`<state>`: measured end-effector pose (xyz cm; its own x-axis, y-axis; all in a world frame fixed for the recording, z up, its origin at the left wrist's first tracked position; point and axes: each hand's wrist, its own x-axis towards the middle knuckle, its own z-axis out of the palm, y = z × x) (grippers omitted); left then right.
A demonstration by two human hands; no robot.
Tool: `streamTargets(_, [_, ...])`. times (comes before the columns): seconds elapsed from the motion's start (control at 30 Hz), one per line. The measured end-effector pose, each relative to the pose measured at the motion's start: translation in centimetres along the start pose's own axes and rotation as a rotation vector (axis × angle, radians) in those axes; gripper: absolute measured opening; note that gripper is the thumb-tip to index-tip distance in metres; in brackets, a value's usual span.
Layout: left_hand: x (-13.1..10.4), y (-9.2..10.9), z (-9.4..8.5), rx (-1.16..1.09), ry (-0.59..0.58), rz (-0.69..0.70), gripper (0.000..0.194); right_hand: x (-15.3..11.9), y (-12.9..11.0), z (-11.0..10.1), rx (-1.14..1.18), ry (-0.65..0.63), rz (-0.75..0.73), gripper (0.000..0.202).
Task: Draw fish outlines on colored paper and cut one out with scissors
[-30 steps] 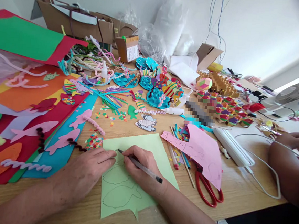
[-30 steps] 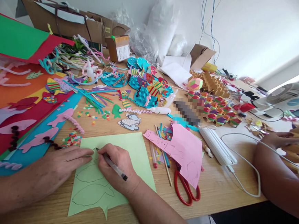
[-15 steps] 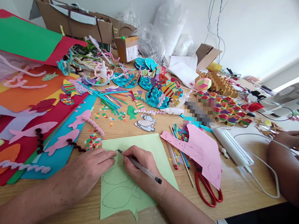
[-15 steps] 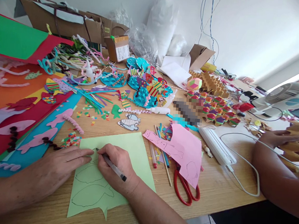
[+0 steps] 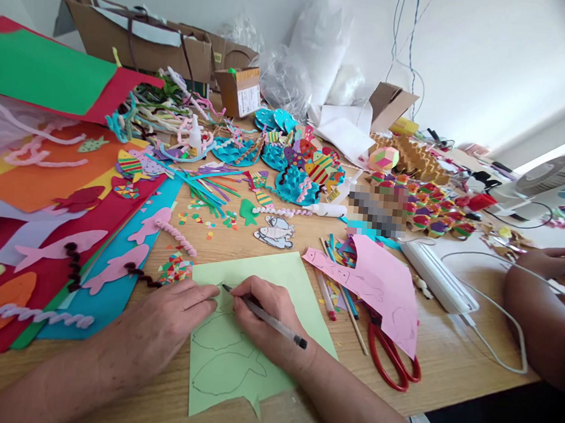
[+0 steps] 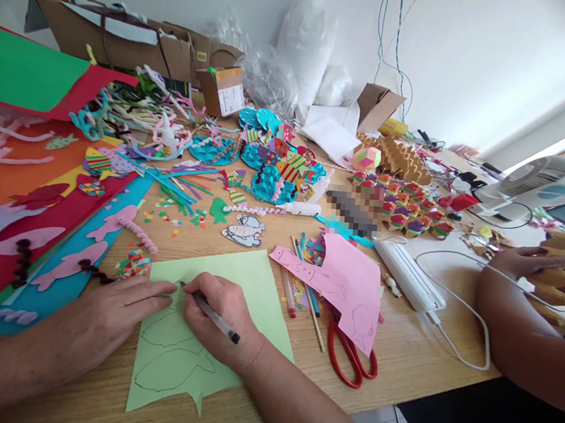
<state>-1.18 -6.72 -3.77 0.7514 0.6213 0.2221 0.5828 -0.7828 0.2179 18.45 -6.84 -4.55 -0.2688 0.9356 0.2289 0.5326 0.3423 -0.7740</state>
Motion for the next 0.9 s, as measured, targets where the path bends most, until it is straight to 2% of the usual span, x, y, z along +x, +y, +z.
streamTargets(0.17, [-0.01,-0.25,0.22,-0.025,0.012,0.019,0.047,-0.10,-0.01,-0.11,-0.012,0.003,0.047,0.010])
streamTargets(0.43, [-0.22,-0.48,0.82,-0.037,0.054,0.021,0.044,-0.16,-0.01,-0.15,0.000,-0.017,0.018,0.010])
streamTargets(0.7, [-0.11,-0.44,0.54,-0.038,0.043,0.024,0.047,-0.07,0.04,-0.13,0.007,0.020,0.039,0.010])
streamTargets(0.9, [-0.12,-0.38,0.64,-0.034,0.036,0.007,0.048,-0.08,0.00,-0.29,0.003,-0.017,0.029,0.011])
